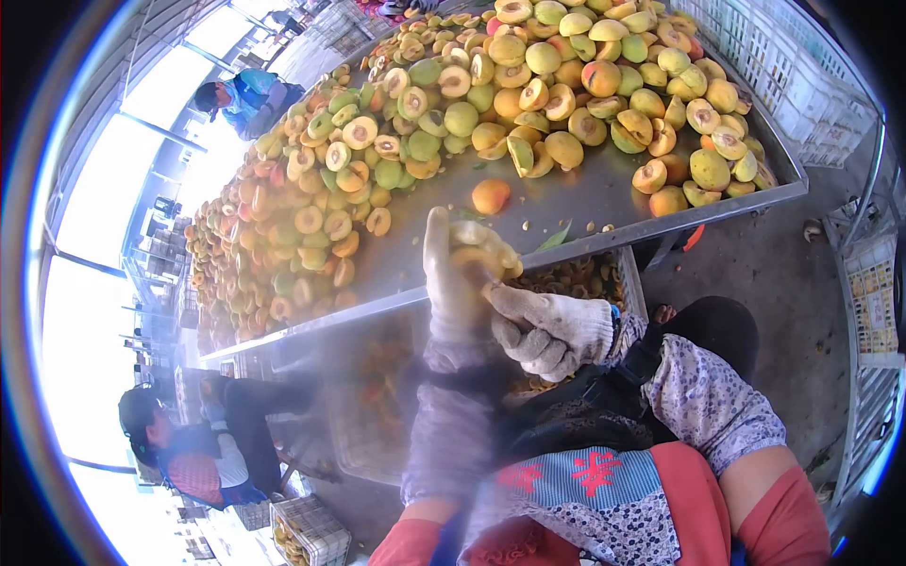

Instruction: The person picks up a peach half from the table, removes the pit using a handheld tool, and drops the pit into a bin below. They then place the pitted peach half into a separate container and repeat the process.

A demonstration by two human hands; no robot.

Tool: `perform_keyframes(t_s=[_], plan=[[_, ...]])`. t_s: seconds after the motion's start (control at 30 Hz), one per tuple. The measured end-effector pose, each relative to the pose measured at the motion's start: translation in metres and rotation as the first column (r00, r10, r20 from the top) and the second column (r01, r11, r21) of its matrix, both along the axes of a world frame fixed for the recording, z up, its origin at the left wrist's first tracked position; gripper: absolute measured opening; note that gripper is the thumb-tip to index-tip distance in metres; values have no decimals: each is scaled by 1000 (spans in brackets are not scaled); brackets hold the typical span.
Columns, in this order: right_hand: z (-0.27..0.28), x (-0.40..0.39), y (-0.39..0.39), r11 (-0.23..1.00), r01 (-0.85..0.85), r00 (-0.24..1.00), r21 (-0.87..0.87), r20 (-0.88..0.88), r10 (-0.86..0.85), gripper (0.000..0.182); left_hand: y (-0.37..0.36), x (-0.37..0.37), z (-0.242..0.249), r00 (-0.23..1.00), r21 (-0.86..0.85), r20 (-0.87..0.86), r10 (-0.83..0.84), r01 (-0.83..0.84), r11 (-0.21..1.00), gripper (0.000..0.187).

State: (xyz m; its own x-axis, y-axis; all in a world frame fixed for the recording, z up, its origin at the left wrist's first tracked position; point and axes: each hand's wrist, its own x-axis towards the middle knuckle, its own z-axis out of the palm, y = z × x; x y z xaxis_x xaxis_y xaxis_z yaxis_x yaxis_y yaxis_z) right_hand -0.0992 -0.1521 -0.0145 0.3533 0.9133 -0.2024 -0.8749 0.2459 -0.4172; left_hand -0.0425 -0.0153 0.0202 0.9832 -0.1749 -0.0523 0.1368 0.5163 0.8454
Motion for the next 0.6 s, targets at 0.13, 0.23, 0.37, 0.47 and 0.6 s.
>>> perform_keyframes(t_s=[0.13, 0.23, 0.37, 0.47, 0.6], plan=[[4, 4, -1, 1000, -28, 996, 6, 80, 28, 54, 7, 2, 2, 987, -193, -162, -15, -17, 981, 39], [16, -5, 5, 826, 331, 845, -457, 533, -44, 52, 12, 4, -6, 974, -420, -201, -103, 10, 907, 29], [-22, 4, -7, 704, 667, 277, -244, 958, 70, 51, 14, 1, -1, 972, -378, -232, -26, -66, 923, 24], [-9, 5, -16, 523, 501, 395, -690, 720, 571, 52, 36, -5, 8, 976, -245, -207, 72, -123, 962, 28], [3, 0, -20, 388, 533, 469, -752, 644, 604, 47, 102, -25, 11, 948, 298, -20, 317, -297, 907, 41]])
